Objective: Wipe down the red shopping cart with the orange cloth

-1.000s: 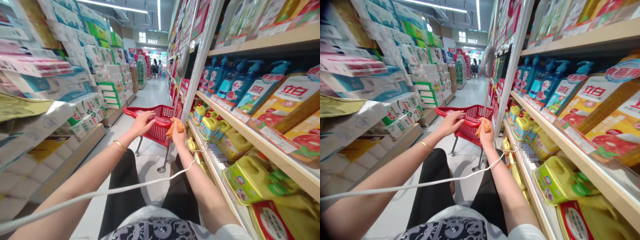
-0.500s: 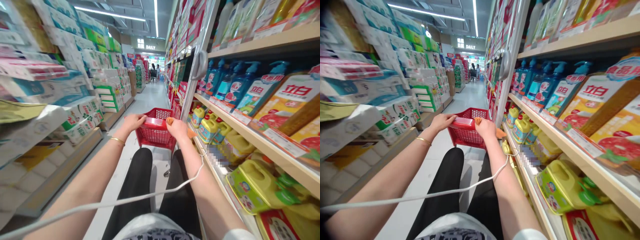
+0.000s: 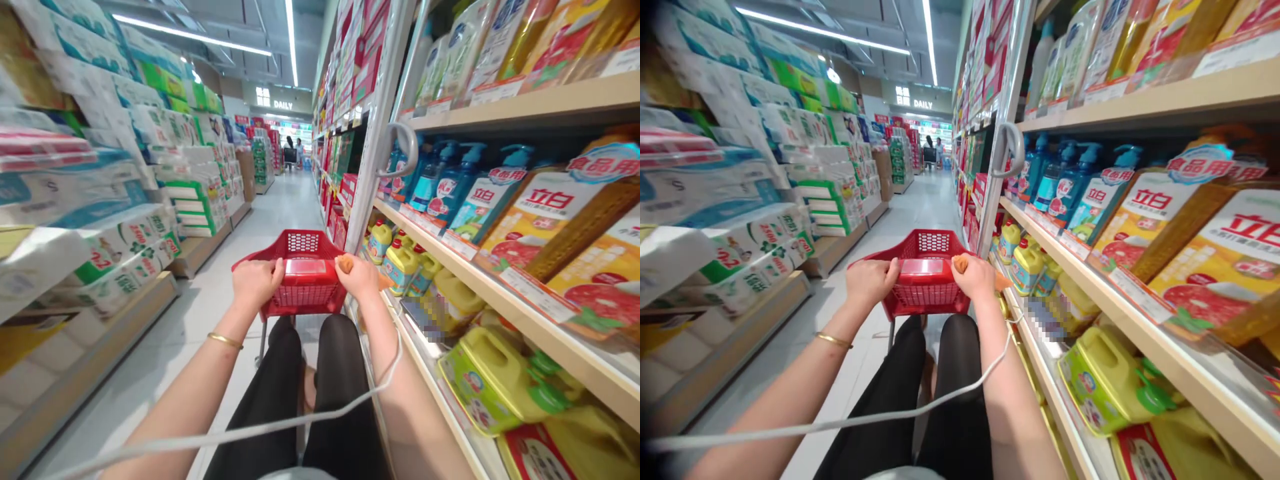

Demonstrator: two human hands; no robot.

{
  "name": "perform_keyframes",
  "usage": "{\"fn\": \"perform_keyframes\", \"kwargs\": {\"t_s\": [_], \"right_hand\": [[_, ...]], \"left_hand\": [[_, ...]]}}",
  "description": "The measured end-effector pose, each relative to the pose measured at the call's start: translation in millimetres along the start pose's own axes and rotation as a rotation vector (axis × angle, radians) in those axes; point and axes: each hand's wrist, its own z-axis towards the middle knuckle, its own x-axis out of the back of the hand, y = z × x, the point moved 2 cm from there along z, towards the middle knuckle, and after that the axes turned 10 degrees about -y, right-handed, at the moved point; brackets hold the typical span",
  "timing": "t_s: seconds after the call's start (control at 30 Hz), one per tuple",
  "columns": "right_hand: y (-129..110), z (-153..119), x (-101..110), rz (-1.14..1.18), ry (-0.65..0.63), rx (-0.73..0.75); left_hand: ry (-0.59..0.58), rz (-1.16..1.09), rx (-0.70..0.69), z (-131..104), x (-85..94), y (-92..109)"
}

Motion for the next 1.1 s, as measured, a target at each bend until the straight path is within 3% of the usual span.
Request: {"fn": "perform_keyframes", "kwargs": {"t_s": [0.4, 0.53, 0.63, 0.87, 1.0, 1.1], "right_hand": [[17.2, -37.7, 18.1, 0.044, 0.127, 0.002], [19.4, -43.9, 21.9, 0.043, 0.102, -0.034], [19.6, -51.5, 25.3, 0.047, 0.087, -0.036], [25.1, -63.1, 33.1, 0.156, 0.116, 0.013], [7.6, -62.6, 35.5, 0.289, 0.160, -0.083], [-33.8, -67.1, 29.0, 0.377, 0.142, 0.021]], "left_hand": [[-0.034, -0.011, -0.042, -25.2, 13.5, 26.6], [-0.050, -0.023, -0.035, -31.9, 15.8, 30.1], [-0.022, -0.056, -0.033, -38.8, 18.4, 29.9], [0.123, -0.200, -0.192, -60.7, 19.6, 35.1], [0.214, -0.238, -0.195, -61.9, 16.6, 38.6], [0.205, -0.283, -0.201, -62.5, 16.0, 38.8]]}}
